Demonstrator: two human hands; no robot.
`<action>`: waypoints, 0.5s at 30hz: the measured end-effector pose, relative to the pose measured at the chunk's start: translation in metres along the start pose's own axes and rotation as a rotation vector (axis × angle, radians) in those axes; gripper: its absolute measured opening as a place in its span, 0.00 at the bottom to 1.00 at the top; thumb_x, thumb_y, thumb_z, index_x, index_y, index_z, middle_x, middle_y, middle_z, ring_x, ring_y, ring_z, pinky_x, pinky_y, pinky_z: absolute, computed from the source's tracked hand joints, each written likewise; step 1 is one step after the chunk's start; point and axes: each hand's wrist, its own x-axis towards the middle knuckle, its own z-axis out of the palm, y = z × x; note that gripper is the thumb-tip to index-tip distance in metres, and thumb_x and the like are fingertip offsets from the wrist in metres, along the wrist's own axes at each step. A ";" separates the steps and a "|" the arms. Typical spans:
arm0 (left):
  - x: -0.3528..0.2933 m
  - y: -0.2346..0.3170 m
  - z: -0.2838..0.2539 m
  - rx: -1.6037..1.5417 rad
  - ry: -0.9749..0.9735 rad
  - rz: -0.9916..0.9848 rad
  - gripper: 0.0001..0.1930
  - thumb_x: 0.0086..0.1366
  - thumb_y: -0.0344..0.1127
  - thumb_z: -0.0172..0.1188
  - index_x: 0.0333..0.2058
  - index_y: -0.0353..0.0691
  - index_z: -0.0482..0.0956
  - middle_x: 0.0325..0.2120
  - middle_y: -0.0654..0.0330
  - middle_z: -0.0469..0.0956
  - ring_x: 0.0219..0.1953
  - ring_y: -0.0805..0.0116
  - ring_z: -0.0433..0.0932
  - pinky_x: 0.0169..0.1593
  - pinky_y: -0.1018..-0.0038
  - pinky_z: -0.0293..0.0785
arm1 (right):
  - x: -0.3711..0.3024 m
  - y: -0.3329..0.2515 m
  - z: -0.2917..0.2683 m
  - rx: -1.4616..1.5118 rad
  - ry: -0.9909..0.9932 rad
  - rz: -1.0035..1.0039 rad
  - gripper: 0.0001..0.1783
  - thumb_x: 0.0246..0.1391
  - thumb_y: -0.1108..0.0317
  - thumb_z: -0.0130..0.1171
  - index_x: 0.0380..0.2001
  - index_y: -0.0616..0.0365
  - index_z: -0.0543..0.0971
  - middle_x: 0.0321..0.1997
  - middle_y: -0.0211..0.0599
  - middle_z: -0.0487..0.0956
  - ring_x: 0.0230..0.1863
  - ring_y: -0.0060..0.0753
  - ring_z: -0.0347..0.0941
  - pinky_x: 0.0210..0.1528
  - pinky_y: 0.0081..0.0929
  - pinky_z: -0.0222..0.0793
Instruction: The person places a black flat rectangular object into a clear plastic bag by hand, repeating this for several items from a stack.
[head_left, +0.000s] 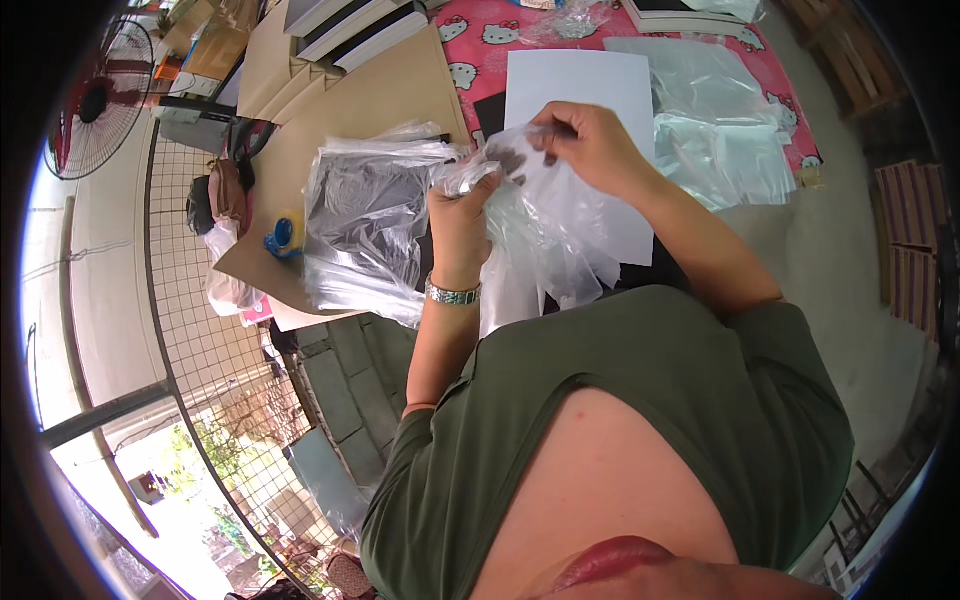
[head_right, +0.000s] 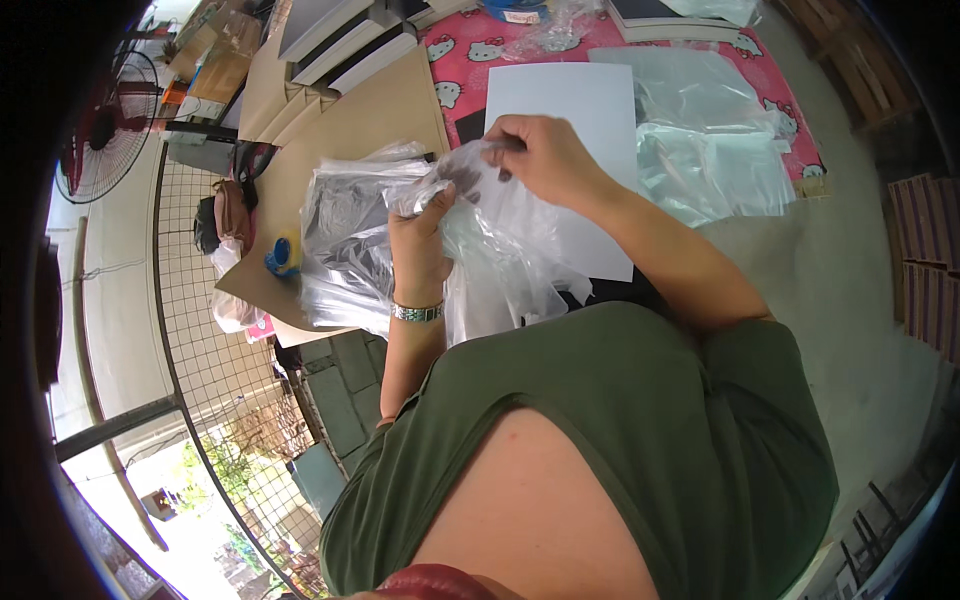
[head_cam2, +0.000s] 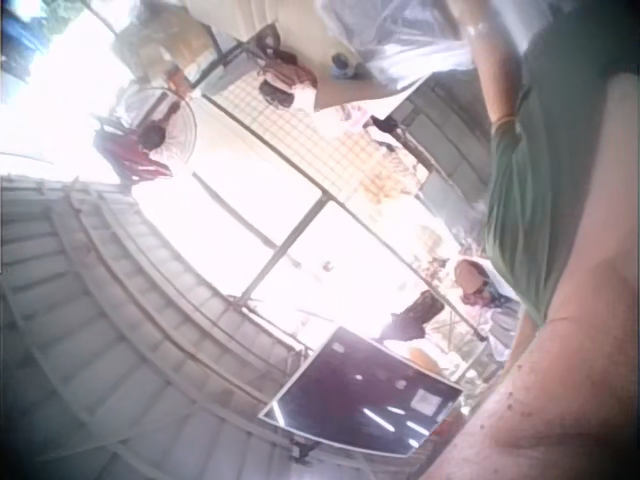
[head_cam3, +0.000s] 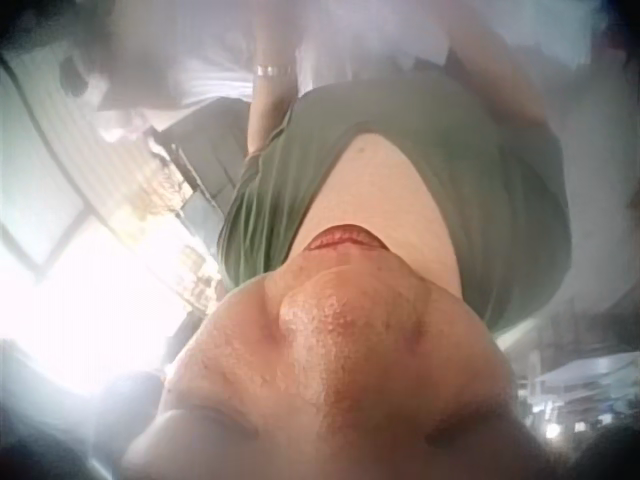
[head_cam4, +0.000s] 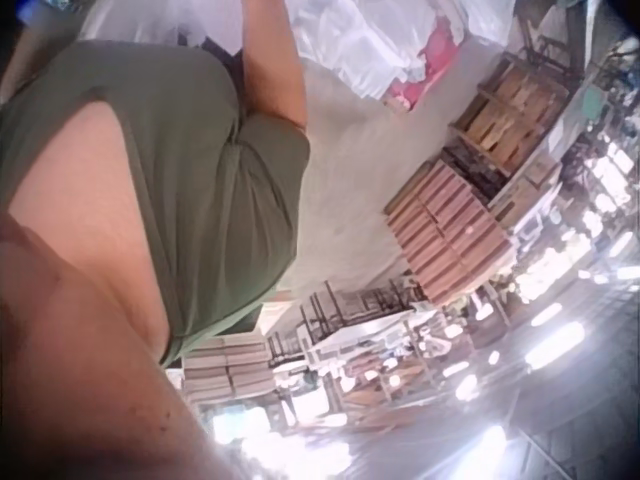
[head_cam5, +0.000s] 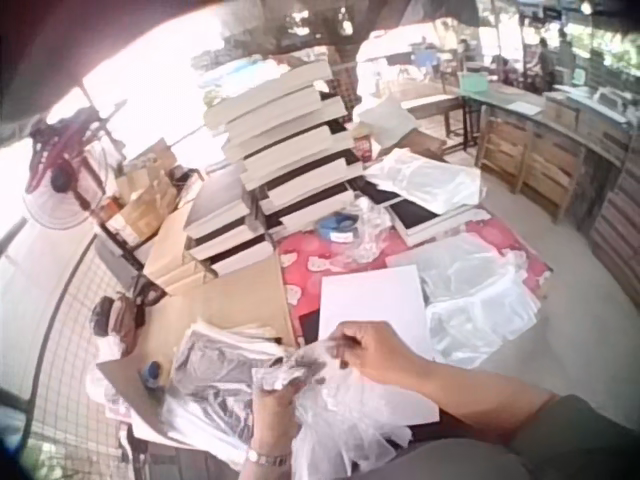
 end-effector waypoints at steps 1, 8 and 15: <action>0.001 -0.001 0.001 -0.008 -0.016 0.008 0.12 0.53 0.21 0.58 0.38 0.31 0.75 0.31 0.60 0.77 0.33 0.73 0.75 0.39 0.77 0.70 | 0.003 0.003 -0.007 0.063 -0.012 0.037 0.08 0.48 0.67 0.59 0.29 0.60 0.77 0.20 0.29 0.75 0.21 0.18 0.69 0.28 0.17 0.63; 0.003 -0.003 0.019 -0.040 -0.002 0.003 0.14 0.56 0.25 0.58 0.42 0.31 0.72 0.31 0.62 0.76 0.34 0.76 0.72 0.41 0.80 0.67 | 0.010 0.023 -0.016 0.141 -0.004 -0.011 0.10 0.53 0.65 0.56 0.24 0.61 0.78 0.19 0.23 0.72 0.20 0.14 0.63 0.25 0.14 0.59; -0.005 -0.018 0.025 -0.037 -0.094 -0.227 0.11 0.60 0.35 0.56 0.39 0.36 0.76 0.29 0.69 0.73 0.31 0.80 0.67 0.36 0.83 0.63 | 0.016 0.003 -0.004 0.475 0.128 0.222 0.07 0.51 0.69 0.56 0.26 0.60 0.79 0.27 0.32 0.78 0.27 0.16 0.71 0.32 0.16 0.66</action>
